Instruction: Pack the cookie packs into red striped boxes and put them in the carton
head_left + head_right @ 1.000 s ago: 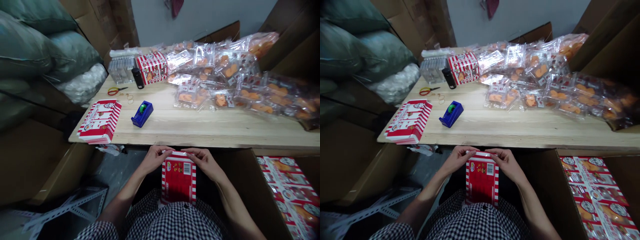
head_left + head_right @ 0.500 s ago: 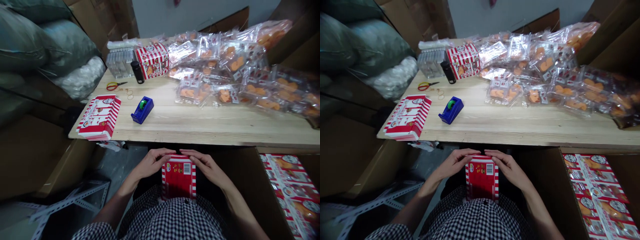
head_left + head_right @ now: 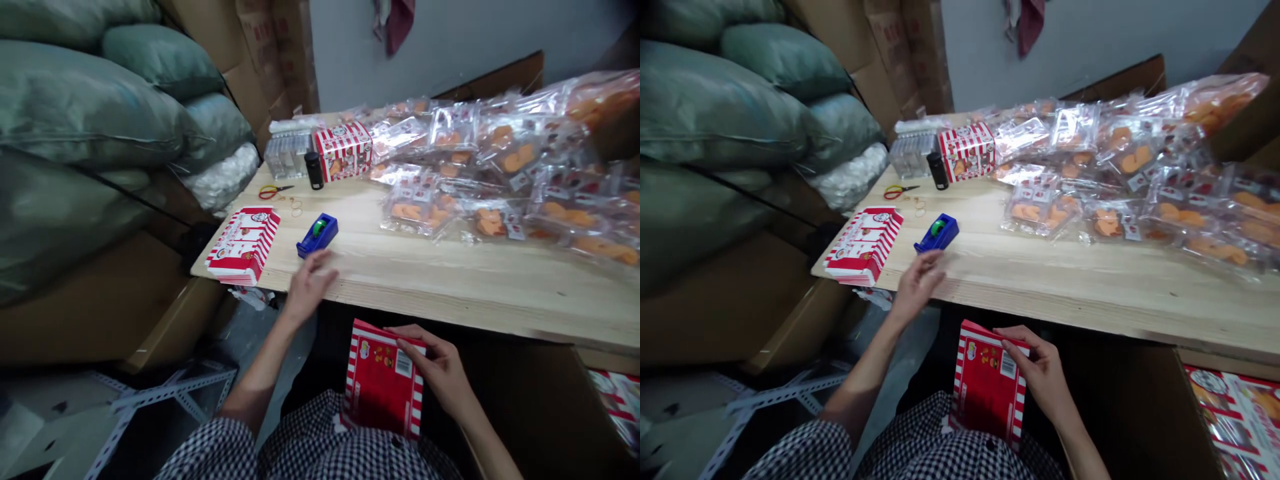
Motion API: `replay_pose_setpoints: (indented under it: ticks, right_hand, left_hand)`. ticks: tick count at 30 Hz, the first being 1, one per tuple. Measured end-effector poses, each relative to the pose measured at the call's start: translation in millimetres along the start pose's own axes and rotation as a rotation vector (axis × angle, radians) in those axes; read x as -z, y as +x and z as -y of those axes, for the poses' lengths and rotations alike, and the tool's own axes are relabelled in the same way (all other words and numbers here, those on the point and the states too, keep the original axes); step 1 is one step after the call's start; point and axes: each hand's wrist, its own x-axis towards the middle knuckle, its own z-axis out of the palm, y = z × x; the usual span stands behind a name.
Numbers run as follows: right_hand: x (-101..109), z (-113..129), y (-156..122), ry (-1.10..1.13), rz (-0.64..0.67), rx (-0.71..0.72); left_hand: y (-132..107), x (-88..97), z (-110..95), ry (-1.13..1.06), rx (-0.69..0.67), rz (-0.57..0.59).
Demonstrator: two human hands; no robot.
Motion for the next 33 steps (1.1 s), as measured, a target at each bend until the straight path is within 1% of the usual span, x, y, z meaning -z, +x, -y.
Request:
replay_pose_setpoints:
  ticks: [1,2,3,4,5,6,7,8,9,10,11,13,16,17,19,21,24,26,29,33]
  right_hand:
    - [-0.2,2.2,-1.0,-0.003,-0.005,0.024]
    - [-1.0,4.7,-2.9,-0.006,-0.007,0.052]
    - [-2.2,7.4,-5.4,-0.009,-0.008,0.078]
    - [-3.7,10.0,-8.0,-0.010,-0.011,0.098]
    - [-5.2,12.4,-10.5,-0.008,-0.015,0.111]
    - [-6.4,14.2,-12.7,-0.003,-0.023,0.118]
    - [-7.1,15.4,-14.5,0.004,-0.031,0.120]
    - [-7.2,16.3,-15.9,0.010,-0.044,0.120]
    - [-6.6,16.8,-17.1,0.017,-0.057,0.117]
    - [-5.3,17.3,-18.2,0.025,-0.068,0.105]
    - [-3.4,18.0,-19.2,0.038,-0.077,0.076]
    - [2.1,21.1,-21.5,0.110,-0.053,-0.058]
    - [10.7,31.1,-27.0,0.383,0.113,-0.337]
    - [12.6,35.3,-29.5,0.482,0.154,-0.407]
    - [14.4,43.2,-34.9,0.615,0.162,-0.489]
    - [13.6,47.7,-39.8,0.670,0.125,-0.521]
    - [11.2,46.0,-44.6,0.706,0.122,-0.507]
    - [10.5,42.0,-46.6,0.689,0.104,-0.483]
    - [10.9,38.3,-49.6,0.611,0.045,-0.450]
    - [11.8,38.0,-54.3,0.590,-0.010,-0.454]
  left_hand:
    - [11.2,6.6,-3.1,0.042,0.002,-0.128]
    - [18.6,10.7,-7.3,0.075,-0.004,-0.164]
    - [21.3,11.6,-12.5,0.089,-0.020,-0.098]
    - [19.4,9.5,-18.1,0.084,-0.042,0.042]
    - [13.2,4.9,-23.9,0.064,-0.067,0.218]
    - [3.5,-1.3,-29.4,0.040,-0.093,0.387]
    - [-8.5,-8.0,-34.2,0.028,-0.115,0.522]
    - [-21.3,-14.5,-38.2,0.032,-0.129,0.610]
    - [-33.8,-20.2,-41.1,0.048,-0.132,0.661]
    - [-45.1,-24.9,-43.1,0.064,-0.130,0.684]
    - [-54.4,-28.3,-44.5,0.074,-0.125,0.692]
    - [-66.7,-31.5,-46.9,0.072,-0.120,0.686]
    - [-73.7,-30.0,-52.7,0.075,-0.161,0.664]
    - [-74.6,-28.7,-55.3,0.083,-0.180,0.666]
    - [-76.3,-26.5,-60.3,0.093,-0.209,0.666]
    - [-78.2,-25.5,-64.0,0.095,-0.222,0.658]
    - [-80.3,-26.2,-66.2,0.077,-0.234,0.650]
    - [-81.0,-27.4,-66.1,0.059,-0.234,0.641]
    - [-81.7,-28.9,-65.0,0.044,-0.223,0.624]
    - [-84.2,-30.7,-64.3,0.039,-0.209,0.622]
